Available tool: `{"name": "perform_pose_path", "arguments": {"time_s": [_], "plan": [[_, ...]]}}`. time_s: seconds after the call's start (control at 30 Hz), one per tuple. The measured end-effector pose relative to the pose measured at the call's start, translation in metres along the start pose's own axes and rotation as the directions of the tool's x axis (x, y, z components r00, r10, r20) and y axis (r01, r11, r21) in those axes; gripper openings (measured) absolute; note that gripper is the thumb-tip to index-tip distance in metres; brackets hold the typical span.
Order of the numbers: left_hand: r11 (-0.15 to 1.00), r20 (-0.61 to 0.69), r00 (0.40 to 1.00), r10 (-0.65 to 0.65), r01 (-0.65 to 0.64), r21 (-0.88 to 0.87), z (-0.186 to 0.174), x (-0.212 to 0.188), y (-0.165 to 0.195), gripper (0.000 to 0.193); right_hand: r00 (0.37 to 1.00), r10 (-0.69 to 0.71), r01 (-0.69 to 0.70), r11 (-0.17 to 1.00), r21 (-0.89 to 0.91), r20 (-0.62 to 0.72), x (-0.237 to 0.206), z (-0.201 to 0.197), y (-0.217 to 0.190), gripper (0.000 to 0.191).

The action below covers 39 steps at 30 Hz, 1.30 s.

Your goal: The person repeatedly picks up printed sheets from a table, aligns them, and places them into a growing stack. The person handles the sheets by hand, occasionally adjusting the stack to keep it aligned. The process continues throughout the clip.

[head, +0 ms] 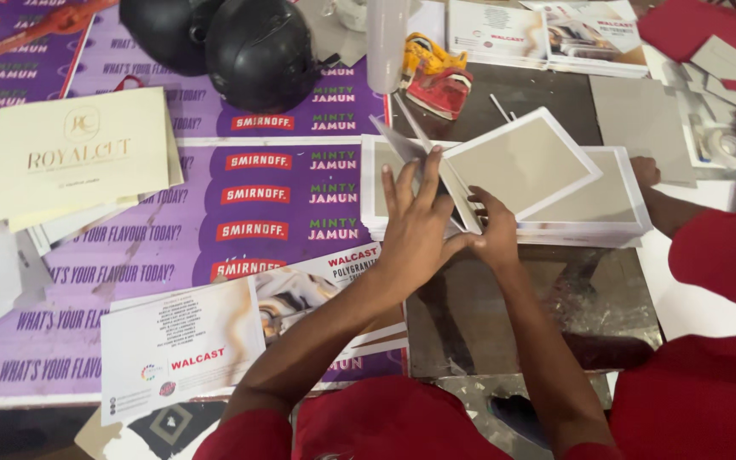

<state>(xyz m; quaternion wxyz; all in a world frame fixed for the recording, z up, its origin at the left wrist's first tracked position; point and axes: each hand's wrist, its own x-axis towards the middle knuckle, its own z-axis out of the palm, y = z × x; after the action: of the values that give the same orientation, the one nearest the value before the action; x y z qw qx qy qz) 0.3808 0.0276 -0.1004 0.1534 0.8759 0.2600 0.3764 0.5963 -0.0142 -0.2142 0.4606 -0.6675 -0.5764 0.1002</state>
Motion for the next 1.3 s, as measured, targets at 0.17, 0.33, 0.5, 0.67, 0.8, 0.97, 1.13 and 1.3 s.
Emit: {"name": "perform_pose_path", "arguments": {"time_s": [0.17, 0.33, 0.5, 0.67, 0.8, 0.97, 1.13, 1.3], "plan": [[0.992, -0.13, 0.991, 0.022, -0.038, -0.119, 0.011, -0.016, 0.013, 0.01, 0.999, 0.031, -0.033, 0.995, -0.096, -0.015, -0.009, 0.01, 0.003, 0.069], [0.996, -0.11, 0.991, 0.078, -0.072, 0.058, 0.015, -0.019, 0.006, 0.013, 0.989, -0.044, 0.067, 0.983, -0.172, 0.139, -0.007, 0.009, 0.011, 0.08], [0.992, 0.005, 0.993, 0.12, -0.12, 0.026, 0.003, -0.013, -0.001, 0.056, 0.914, -0.236, 0.23, 0.971, 0.058, 0.331, 0.009, -0.01, 0.023, 0.101], [0.983, 0.003, 0.983, 0.183, -0.183, 0.015, -0.009, -0.003, -0.005, 0.051, 0.877, -0.155, -0.005, 0.944, 0.331, 0.454, 0.017, -0.019, 0.029, 0.087], [0.957, 0.038, 0.963, 0.267, -0.259, -0.133, -0.007, 0.003, -0.009, 0.056, 0.963, 0.094, -0.06, 0.989, -0.136, 0.254, 0.025, -0.009, 0.026, 0.023], [0.965, -0.042, 0.979, 0.198, -0.202, -0.168, 0.008, -0.008, -0.031, 0.057, 0.943, -0.189, 0.171, 0.981, -0.09, -0.273, 0.054, -0.036, 0.025, 0.023], [0.99, -0.04, 0.998, 0.053, -0.058, -0.126, 0.014, -0.03, -0.068, 0.054, 0.895, -0.055, 0.027, 0.997, -0.07, -0.442, 0.078, -0.126, 0.028, 0.031], [0.944, -0.1, 0.984, -0.146, 0.108, -0.311, -0.003, -0.026, -0.065, 0.046, 0.751, -0.289, 0.211, 0.957, -0.199, -0.593, 0.067, -0.201, -0.015, 0.03]]}}
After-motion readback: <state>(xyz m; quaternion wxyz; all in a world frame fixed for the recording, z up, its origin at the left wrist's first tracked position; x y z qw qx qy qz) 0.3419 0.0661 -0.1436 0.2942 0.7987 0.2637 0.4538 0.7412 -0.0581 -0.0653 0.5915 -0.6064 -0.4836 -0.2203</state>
